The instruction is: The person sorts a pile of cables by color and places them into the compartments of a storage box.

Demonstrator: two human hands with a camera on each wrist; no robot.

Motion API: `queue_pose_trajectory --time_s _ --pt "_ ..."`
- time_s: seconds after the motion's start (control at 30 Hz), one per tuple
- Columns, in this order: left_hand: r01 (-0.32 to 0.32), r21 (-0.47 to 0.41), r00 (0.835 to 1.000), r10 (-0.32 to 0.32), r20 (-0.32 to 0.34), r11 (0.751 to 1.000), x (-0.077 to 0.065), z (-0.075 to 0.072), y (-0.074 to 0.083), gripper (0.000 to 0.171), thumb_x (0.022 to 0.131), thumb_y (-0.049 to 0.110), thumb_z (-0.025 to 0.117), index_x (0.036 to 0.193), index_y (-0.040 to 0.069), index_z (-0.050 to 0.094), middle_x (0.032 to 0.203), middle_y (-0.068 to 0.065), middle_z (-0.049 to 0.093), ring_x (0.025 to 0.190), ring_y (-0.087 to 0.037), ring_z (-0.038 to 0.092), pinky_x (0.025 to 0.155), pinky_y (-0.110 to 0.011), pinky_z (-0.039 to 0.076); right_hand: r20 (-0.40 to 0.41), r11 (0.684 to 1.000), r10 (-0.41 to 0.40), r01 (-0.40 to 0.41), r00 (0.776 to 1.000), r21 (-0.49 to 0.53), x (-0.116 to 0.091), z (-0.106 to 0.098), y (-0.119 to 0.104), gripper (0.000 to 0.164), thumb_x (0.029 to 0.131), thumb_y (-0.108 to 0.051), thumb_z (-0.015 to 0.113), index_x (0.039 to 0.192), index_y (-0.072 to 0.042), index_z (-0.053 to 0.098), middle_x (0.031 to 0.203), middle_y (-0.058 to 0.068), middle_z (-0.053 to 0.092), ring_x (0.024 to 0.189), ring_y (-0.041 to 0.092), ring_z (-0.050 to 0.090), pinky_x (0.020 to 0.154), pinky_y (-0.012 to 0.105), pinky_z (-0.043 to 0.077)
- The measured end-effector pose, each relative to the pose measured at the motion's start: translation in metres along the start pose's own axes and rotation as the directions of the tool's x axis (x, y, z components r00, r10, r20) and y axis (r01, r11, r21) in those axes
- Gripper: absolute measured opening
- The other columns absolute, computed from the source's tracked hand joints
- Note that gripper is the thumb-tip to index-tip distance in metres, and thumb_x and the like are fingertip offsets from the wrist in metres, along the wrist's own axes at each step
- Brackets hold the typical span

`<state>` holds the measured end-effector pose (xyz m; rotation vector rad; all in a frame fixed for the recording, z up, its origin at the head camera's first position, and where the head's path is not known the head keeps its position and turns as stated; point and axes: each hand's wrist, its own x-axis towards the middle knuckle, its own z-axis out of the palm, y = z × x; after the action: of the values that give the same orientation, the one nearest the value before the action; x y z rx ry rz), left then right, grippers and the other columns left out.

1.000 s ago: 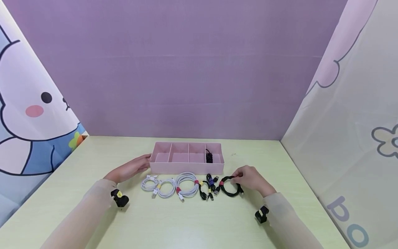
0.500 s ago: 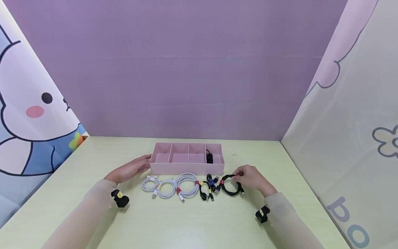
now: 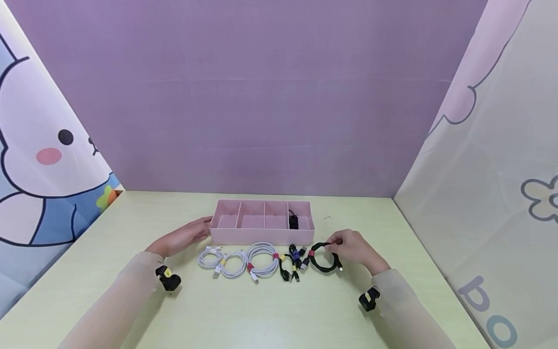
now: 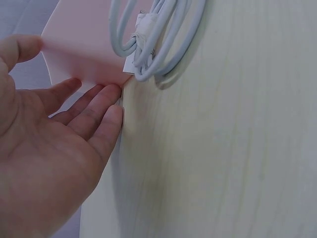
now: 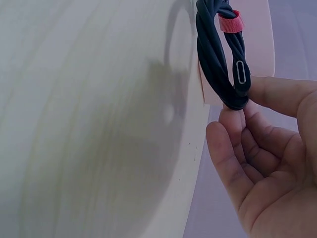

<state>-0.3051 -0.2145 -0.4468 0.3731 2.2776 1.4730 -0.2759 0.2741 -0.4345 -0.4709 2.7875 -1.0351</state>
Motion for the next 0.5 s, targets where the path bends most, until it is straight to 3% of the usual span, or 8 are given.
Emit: queue_pose_trajectory --time_s 0.5 --pt "-0.010 -0.013 1.000 0.010 -0.001 1.000 -0.0023 0.0002 0.0013 0.062 0.107 0.033 0.039 0.160 0.008 0.019 0.163 -0.011 0.027 0.146 -0.032 0.032 0.120 -0.043 0.025 -0.030 1.000 -0.003 0.004 1.000 0.016 0.0009 -0.0035 -0.0055 0.016 0.095 -0.021 0.069 0.099 -0.006 0.073 0.086 0.001 0.068 0.079 0.016 0.059 0.071 0.032 0.050"
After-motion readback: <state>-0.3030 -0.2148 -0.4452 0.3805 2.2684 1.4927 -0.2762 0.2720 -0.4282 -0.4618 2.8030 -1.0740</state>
